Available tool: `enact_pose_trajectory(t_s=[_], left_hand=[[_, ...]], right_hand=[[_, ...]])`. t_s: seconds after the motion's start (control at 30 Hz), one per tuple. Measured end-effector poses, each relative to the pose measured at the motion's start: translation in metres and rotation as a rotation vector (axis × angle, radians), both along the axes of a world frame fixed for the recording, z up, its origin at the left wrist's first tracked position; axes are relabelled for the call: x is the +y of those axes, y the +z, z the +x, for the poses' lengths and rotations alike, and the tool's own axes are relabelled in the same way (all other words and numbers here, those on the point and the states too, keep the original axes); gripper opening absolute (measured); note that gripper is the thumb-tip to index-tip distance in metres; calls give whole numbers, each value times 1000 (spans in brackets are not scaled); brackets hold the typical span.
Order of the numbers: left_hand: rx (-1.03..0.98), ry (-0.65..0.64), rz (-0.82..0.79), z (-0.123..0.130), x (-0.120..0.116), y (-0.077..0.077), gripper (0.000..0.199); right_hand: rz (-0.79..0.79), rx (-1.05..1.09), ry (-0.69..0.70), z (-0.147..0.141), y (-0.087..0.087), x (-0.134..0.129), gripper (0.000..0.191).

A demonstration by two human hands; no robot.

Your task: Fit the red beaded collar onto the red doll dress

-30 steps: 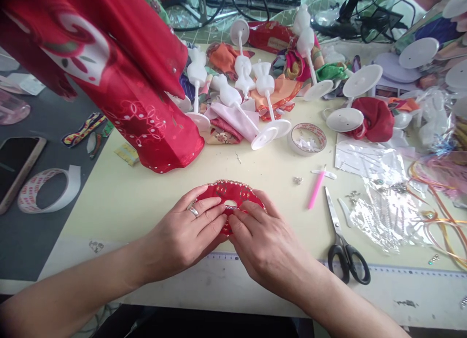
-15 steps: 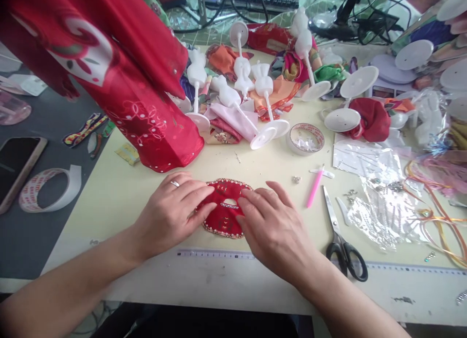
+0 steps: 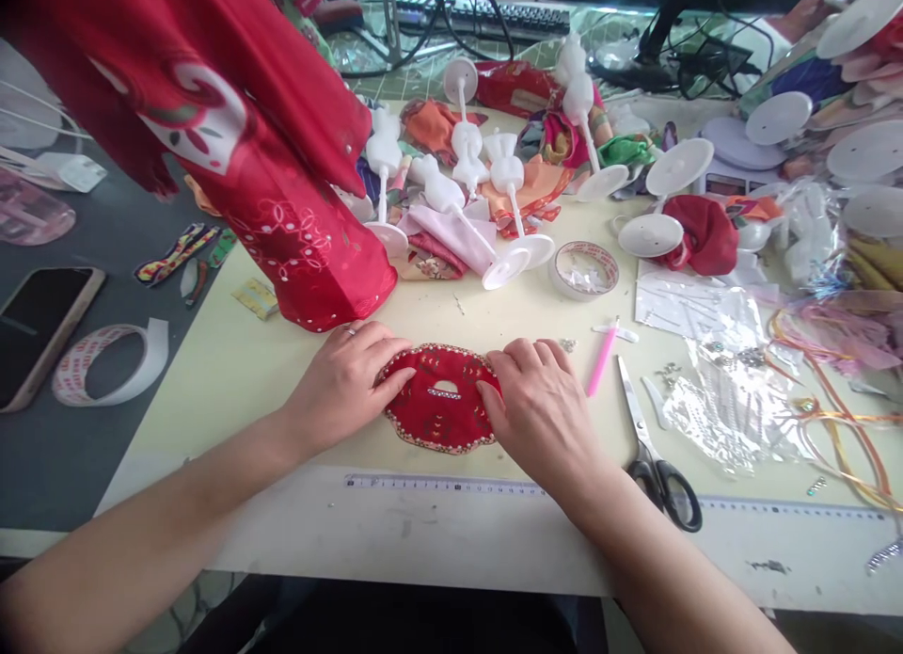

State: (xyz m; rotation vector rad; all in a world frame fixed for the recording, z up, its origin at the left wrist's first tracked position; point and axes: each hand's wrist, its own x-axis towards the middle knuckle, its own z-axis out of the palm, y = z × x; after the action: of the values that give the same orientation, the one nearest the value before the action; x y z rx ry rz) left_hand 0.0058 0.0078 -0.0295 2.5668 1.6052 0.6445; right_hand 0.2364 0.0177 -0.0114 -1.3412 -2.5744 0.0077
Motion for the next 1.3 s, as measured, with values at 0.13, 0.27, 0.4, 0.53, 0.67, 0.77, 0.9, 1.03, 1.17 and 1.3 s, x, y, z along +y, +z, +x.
enact_pose_trajectory(t_s=[0.13, 0.27, 0.4, 0.53, 0.67, 0.77, 0.9, 1.03, 1.17, 1.3], left_hand=[[-16, 60, -42, 2, 3, -4, 12], [-33, 95, -83, 4, 4, -5, 10], [-49, 96, -73, 3, 4, -5, 10], [-73, 25, 16, 4, 0, -3, 13], [-33, -145, 63, 8, -4, 2, 37], [39, -224, 11, 11, -3, 0, 63], [116, -265, -156, 13, -2, -8, 91], [150, -248, -248, 15, -3, -11, 96], [162, -234, -258, 17, -5, -9, 96], [157, -225, -265, 17, -5, -8, 93]], right_hand=[[-12, -2, -31, -2, -1, 3, 17], [-23, -10, -50, -2, -2, 4, 15], [-22, 0, -50, -1, -3, 4, 16], [-4, 21, -16, 0, -3, 3, 21], [24, 87, 46, -4, -3, 1, 34], [1, 95, 73, -9, -10, -2, 55], [-44, 21, 123, -14, -28, -5, 78], [-79, -51, 133, -15, -38, -6, 81], [-79, -67, 128, -15, -35, -5, 79], [-101, -54, 127, -14, -34, -5, 79]])
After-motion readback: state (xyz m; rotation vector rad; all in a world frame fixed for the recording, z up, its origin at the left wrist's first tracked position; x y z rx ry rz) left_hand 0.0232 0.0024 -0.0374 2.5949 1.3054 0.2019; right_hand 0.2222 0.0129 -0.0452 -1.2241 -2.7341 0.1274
